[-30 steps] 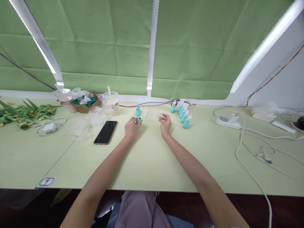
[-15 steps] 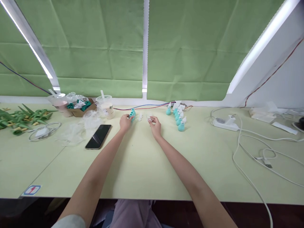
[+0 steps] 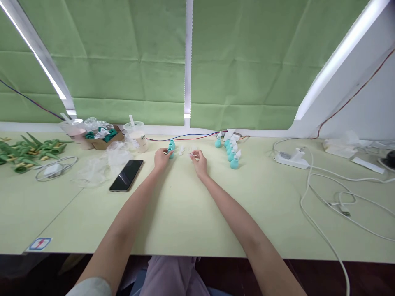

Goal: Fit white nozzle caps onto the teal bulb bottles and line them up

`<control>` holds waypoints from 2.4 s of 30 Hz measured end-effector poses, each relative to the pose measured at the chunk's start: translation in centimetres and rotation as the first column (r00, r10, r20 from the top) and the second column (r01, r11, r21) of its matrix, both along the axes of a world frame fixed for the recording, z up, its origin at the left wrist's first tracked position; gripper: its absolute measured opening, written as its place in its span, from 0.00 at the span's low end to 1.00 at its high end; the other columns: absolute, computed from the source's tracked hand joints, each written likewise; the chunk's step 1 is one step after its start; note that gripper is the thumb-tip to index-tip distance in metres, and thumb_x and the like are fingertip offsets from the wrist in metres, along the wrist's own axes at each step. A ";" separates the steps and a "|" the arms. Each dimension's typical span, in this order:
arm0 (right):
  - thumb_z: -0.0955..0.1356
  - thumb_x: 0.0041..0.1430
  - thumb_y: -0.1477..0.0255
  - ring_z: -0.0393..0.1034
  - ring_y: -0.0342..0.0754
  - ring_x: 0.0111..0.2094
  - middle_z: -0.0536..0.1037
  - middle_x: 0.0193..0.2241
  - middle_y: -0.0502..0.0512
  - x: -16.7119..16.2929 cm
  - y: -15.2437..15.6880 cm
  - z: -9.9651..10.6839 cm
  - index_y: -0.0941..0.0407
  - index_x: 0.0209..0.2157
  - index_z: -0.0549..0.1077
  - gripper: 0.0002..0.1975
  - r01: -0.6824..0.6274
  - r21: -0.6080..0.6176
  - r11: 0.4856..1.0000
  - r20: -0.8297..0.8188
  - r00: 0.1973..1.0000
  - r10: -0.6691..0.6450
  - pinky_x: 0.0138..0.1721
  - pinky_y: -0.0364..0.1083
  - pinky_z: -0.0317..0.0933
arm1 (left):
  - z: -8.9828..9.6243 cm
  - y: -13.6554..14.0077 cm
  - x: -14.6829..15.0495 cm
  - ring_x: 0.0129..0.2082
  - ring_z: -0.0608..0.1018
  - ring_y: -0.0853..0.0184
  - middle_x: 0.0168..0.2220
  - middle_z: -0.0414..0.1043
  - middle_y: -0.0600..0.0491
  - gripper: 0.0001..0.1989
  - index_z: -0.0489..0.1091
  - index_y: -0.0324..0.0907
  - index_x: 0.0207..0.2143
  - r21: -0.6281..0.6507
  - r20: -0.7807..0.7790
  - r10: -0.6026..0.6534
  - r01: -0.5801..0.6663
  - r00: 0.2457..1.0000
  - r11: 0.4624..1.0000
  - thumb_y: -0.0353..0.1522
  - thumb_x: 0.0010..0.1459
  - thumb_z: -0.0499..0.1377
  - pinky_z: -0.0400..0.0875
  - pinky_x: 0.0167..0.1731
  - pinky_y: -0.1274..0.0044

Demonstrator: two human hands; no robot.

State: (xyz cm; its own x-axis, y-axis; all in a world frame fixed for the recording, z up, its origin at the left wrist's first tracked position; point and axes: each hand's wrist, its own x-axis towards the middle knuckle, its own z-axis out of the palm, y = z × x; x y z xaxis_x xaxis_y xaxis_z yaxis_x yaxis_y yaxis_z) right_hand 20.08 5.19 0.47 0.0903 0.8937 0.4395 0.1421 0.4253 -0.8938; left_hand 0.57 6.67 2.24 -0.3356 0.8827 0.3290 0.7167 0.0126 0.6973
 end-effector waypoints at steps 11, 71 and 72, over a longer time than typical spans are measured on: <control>0.68 0.51 0.61 0.75 0.49 0.36 0.80 0.31 0.51 -0.2 0.2 -0.2 0.52 0.30 0.68 0.09 -0.067 -0.044 0.997 -0.034 0.997 0.066 0.42 0.47 0.65 | 0.8 -2.7 1.6 0.50 0.69 0.59 0.50 0.66 0.45 0.20 0.65 0.42 0.51 0.301 -0.296 0.010 0.083 0.955 0.950 0.38 0.57 0.59 0.64 0.49 0.69; 0.68 0.45 0.56 0.65 0.42 0.29 0.76 0.34 0.55 1.3 0.3 -0.3 0.55 0.29 0.69 0.17 -0.171 -0.174 0.970 -0.192 0.972 0.137 0.21 0.39 0.57 | -1.7 -7.0 1.7 0.44 0.73 0.60 0.39 0.74 0.48 0.09 0.74 0.42 0.42 0.040 -0.360 -0.322 0.359 0.876 0.932 0.32 0.59 0.57 0.68 0.42 0.73; 0.69 0.44 0.57 0.65 0.42 0.28 0.76 0.33 0.55 1.3 0.3 -0.4 0.55 0.29 0.69 0.16 -0.167 -0.190 0.968 -0.190 0.973 0.130 0.20 0.39 0.56 | -1.6 -7.1 1.6 0.44 0.73 0.60 0.39 0.75 0.48 0.09 0.74 0.43 0.42 0.037 -0.351 -0.316 0.351 0.881 0.936 0.32 0.59 0.57 0.68 0.41 0.73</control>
